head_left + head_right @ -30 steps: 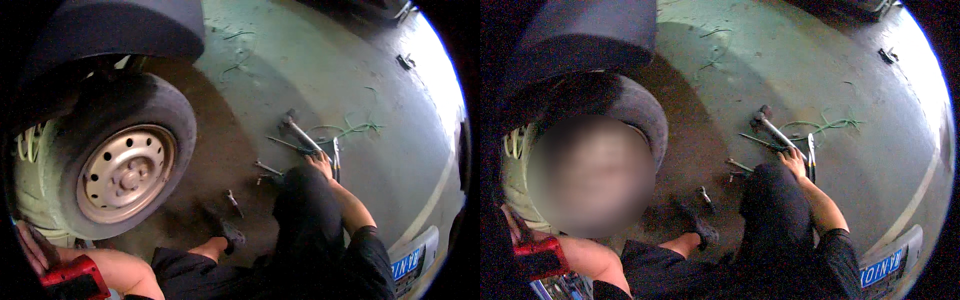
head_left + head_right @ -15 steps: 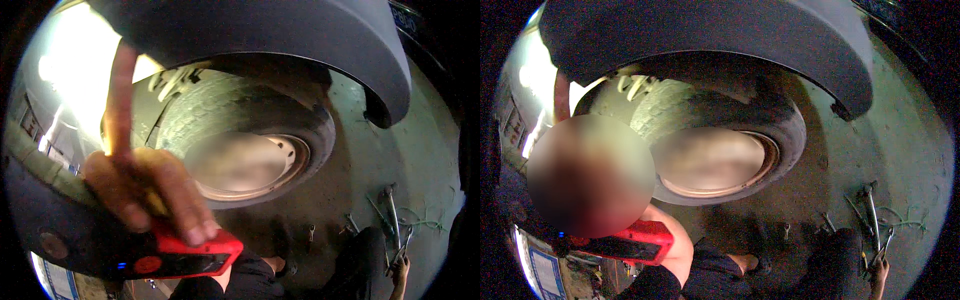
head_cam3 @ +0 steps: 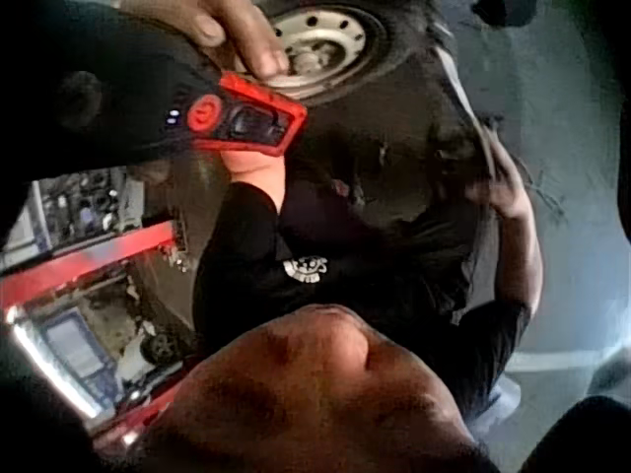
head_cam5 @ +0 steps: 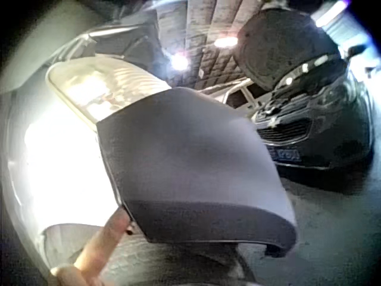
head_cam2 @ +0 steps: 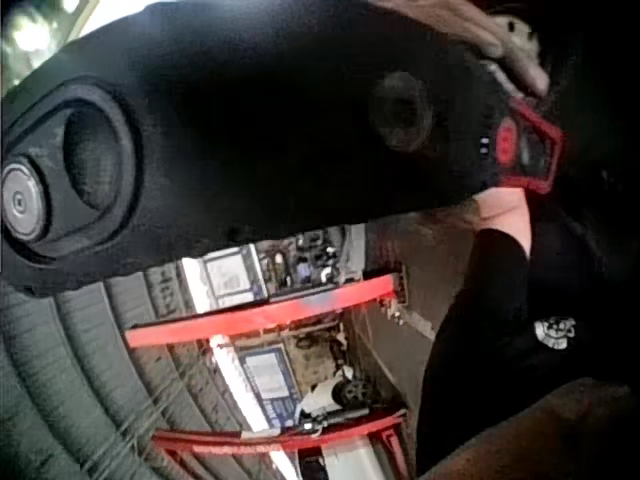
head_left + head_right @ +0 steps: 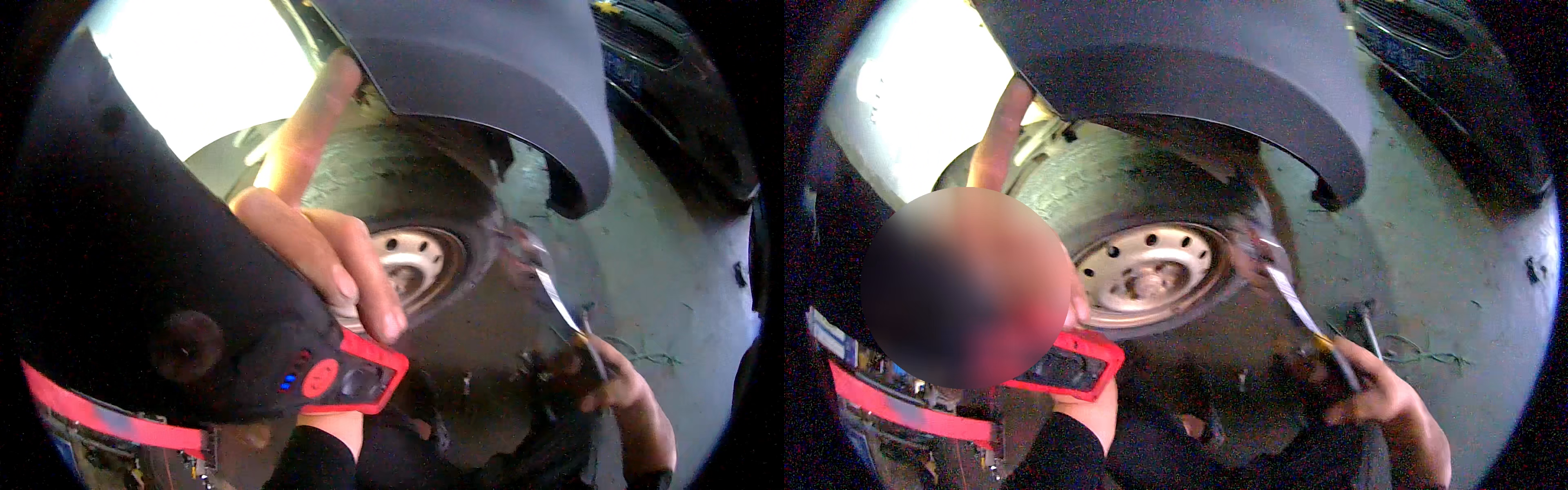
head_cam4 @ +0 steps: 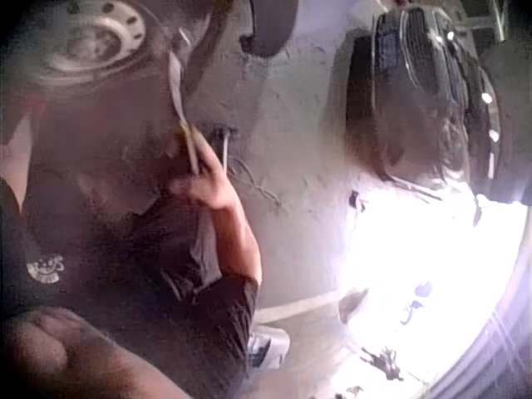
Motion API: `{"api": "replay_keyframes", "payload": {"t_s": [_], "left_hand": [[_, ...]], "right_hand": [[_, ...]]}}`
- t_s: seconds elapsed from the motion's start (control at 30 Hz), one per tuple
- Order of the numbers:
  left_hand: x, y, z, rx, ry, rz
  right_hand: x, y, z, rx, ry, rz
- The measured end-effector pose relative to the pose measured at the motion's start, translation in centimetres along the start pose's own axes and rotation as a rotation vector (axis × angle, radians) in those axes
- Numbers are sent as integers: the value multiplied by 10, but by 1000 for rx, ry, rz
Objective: The person works on a car's front bumper area, using a wrench to loosen bolts, pliers to remove fasteners, and a flashlight to illuminate the wheel well. They repeatedly adjust and reattach the bumper cover while using various hand tools.
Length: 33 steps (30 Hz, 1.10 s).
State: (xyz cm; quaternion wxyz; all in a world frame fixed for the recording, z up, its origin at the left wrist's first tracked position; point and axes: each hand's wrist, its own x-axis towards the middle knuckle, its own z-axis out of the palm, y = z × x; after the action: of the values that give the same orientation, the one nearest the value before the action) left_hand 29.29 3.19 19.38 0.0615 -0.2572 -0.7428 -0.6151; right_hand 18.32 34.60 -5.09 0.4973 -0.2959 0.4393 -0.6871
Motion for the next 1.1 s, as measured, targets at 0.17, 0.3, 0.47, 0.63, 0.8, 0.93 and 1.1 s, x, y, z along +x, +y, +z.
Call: {"api": "replay_keyframes", "payload": {"t_s": [0.17, 0.3, 0.47, 0.63, 0.8, 0.93, 1.1], "left_hand": [[0, 5, -2, -4, -21, 36], [0, 6, -4, -7, -39, 30], [4, 10, -6, -6, -66, 22], [5, 13, -9, -8, -97, -2], [4, 13, -9, -12, -126, -24], [8, 14, -11, -2, -136, -31], [6, 14, -13, 8, -165, -34]], "right_hand": [[59, -9, 36, 352, -248, -21], [72, -17, 44, 345, -300, -50], [71, -44, 53, 166, -264, -95], [75, -78, 59, -225, -297, -347], [88, -102, 75, -274, -197, -298], [96, -127, 83, -630, -276, -444], [102, -136, 97, -773, -262, -394]]}}
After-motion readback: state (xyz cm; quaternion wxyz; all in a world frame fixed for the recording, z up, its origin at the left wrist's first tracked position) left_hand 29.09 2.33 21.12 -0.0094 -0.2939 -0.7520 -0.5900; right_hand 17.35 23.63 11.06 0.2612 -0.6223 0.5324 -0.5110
